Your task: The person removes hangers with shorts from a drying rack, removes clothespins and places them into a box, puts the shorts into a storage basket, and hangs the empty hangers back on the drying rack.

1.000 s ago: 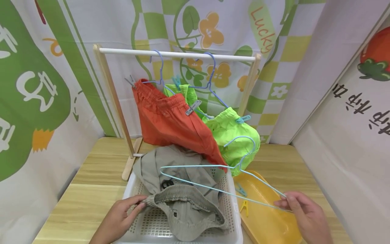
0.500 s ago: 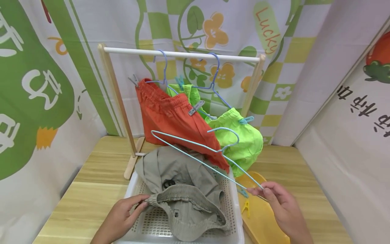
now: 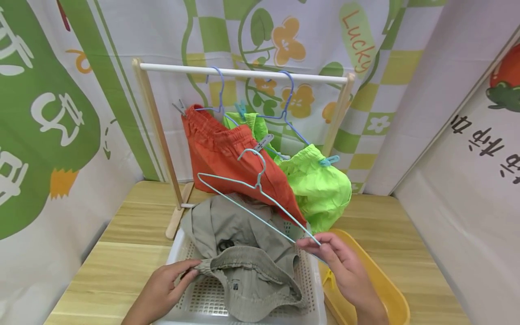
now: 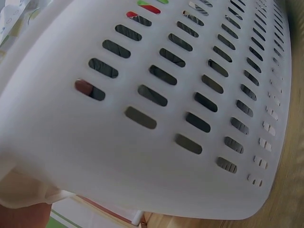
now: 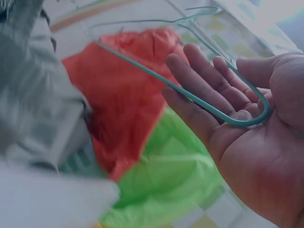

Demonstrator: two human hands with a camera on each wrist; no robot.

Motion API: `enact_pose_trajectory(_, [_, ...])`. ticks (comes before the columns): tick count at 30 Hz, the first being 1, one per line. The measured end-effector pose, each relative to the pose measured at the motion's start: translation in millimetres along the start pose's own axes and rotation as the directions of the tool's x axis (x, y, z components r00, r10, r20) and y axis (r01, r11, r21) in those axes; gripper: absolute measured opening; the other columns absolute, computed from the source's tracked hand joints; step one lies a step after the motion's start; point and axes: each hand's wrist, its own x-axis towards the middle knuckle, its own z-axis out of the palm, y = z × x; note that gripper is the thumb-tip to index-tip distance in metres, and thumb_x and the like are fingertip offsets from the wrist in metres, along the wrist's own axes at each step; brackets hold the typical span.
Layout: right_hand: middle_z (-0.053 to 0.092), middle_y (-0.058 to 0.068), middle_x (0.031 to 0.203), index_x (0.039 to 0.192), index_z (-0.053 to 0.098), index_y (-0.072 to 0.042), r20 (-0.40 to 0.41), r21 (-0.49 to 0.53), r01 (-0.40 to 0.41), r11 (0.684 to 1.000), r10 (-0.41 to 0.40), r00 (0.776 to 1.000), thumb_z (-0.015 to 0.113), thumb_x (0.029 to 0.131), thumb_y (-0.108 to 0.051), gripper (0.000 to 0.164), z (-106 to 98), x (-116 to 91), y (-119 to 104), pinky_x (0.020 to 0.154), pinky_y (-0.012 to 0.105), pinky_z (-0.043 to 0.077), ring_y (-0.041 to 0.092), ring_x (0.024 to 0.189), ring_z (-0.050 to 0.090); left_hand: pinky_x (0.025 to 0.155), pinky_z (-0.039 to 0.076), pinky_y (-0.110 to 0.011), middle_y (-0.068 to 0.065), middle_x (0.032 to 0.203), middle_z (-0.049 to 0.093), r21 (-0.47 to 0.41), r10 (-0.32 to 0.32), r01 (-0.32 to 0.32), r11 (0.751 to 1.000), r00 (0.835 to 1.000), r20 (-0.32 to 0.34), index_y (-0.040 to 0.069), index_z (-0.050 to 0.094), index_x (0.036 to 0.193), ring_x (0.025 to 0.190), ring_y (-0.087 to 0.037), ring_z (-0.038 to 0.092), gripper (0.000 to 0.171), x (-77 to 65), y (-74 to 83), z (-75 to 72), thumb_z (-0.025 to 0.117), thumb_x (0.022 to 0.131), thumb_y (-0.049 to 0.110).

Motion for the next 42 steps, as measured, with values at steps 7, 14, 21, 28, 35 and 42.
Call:
enact_pose_trajectory(7, [0.052,0.037,0.137,0.13,0.034,0.023,0.032,0.181,-0.03,0.983,0.025,0.999,0.006,0.104,0.016,0.039,15.3,18.2,3.3,0.113,0.039,0.04,0.041,0.131,0.054,0.068,0.057,-0.029,0.003,0.107,0.076,0.009,-0.001,0.001,1.0,1.0,-0.004,0.013,0.075,0.119,0.085,-0.002,0.066,0.021,-0.5,-0.2,-0.3,0.071,0.098,0.01])
enact_pose_trajectory(14, [0.051,0.036,0.141,0.133,0.033,0.018,0.039,0.22,-0.01,0.975,0.001,0.999,0.003,0.105,0.012,0.042,27.7,36.5,1.6,0.115,0.041,0.037,0.041,0.134,0.051,0.066,0.056,-0.027,0.003,0.106,0.076,-0.01,-0.006,0.006,1.0,1.0,-0.003,0.013,0.075,0.119,0.082,0.0,0.064,0.021,-0.7,-0.3,-0.4,0.07,0.099,0.01])
enact_pose_trajectory(21, [0.045,0.041,0.142,0.136,0.029,0.018,0.093,0.312,0.058,0.948,-0.091,0.991,-0.002,0.104,0.009,0.046,39.4,56.8,0.4,0.118,0.045,0.032,0.045,0.139,0.044,0.066,0.056,-0.027,0.003,0.105,0.076,-0.011,0.001,-0.001,1.0,1.0,-0.014,0.013,0.075,0.118,0.081,0.0,0.064,0.021,-1.3,-1.4,0.2,0.071,0.098,0.009])
enact_pose_trajectory(28, [0.047,0.037,0.143,0.134,0.034,0.01,0.057,0.228,0.05,0.972,-0.065,0.996,0.01,0.106,0.01,0.037,52.1,75.0,-2.7,0.116,0.047,0.034,0.043,0.138,0.046,0.069,0.058,-0.028,0.004,0.105,0.076,-0.013,-0.013,0.013,1.0,1.0,-0.014,0.012,0.075,0.117,0.085,-0.001,0.066,0.02,-1.4,-1.6,0.6,0.071,0.098,0.009])
enact_pose_trajectory(35, [0.052,0.036,0.138,0.126,0.033,0.012,-0.005,0.092,0.003,0.996,-0.002,1.0,0.028,0.105,0.013,0.022,64.5,91.9,-7.9,0.113,0.047,0.038,0.04,0.135,0.05,0.068,0.058,-0.029,0.003,0.105,0.076,-0.032,-0.014,0.014,0.999,1.0,-0.012,0.012,0.075,0.118,0.084,-0.001,0.065,0.02,-0.4,-1.1,-0.6,0.07,0.099,0.009])
enact_pose_trajectory(42, [0.052,0.034,0.139,0.127,0.037,0.002,-0.051,0.025,-0.08,0.996,0.081,0.995,0.04,0.106,0.007,0.022,71.8,107.8,-10.4,0.115,0.047,0.036,0.037,0.136,0.049,0.07,0.058,-0.029,0.004,0.105,0.075,-0.045,-0.014,0.013,0.999,1.0,-0.018,0.012,0.075,0.117,0.086,-0.002,0.067,0.02,-0.1,-1.8,0.3,0.071,0.098,0.008])
